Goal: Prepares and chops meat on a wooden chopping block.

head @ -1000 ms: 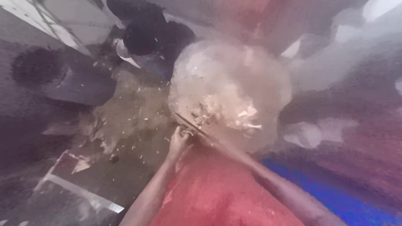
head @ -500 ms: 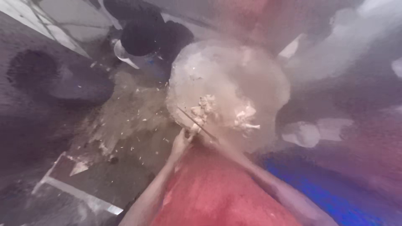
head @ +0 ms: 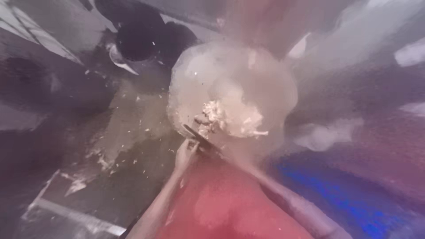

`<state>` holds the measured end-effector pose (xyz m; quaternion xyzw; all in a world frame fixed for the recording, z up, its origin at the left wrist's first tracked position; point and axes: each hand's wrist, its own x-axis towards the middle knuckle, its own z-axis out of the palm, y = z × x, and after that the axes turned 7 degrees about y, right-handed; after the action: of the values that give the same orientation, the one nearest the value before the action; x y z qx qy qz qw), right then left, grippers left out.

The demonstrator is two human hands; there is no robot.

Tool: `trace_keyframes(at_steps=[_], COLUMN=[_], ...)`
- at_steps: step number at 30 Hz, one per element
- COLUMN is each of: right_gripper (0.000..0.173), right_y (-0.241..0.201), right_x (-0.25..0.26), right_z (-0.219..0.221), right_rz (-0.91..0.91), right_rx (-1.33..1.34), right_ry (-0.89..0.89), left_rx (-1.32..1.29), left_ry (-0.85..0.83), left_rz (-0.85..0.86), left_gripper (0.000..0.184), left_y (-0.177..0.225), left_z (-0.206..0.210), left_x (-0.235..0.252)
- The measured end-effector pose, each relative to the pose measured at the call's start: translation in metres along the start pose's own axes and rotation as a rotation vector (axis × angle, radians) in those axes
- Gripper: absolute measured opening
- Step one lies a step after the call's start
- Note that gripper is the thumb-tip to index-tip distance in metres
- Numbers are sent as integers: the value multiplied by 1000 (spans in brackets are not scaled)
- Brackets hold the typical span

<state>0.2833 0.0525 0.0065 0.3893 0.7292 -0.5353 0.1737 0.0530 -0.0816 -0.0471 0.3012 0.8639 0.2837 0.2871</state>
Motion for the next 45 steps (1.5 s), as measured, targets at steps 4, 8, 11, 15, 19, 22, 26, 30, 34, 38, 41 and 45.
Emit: trace_keyframes(at_steps=[4,8,11,15,19,22,26,30,34,38,41,45], right_gripper=[48,42,46,50,49,52,61,67,63,57,43,29], right_y=[28,50,81,97,85,92,131,130,150,160,168,198], right_x=[-40,-63,-62,-49,-40,-44,-30,-13,11,0,-23,-68], right_z=[-16,-50,-65,-45,-26,-56,-98,-142,-139,-134,-128,-101], right_rz=[63,164,348,365,355,353,336,370,253,200,198,224], right_rx=[189,194,3,-58,240,417,67,-143,-200,-160,-67,126], right_ry=[204,614,792,854,732,715,905,914,904,908,965,1147], left_rx=[23,-55,-59,-46,-36,-126,-230,-86,-15,-79,-127,-62], left_ry=[145,250,260,335,217,176,189,395,467,457,387,237], left_rz=[202,224,243,355,293,261,119,231,231,170,193,352], left_gripper=[39,74,77,78,76,68,57,42,39,38,37,34], left_y=[7,43,76,112,110,99,84,25,2,-1,1,29], left_z=[18,61,96,117,108,84,47,31,4,-5,-3,0], left_x=[16,53,72,70,66,64,42,43,23,-1,-4,13])
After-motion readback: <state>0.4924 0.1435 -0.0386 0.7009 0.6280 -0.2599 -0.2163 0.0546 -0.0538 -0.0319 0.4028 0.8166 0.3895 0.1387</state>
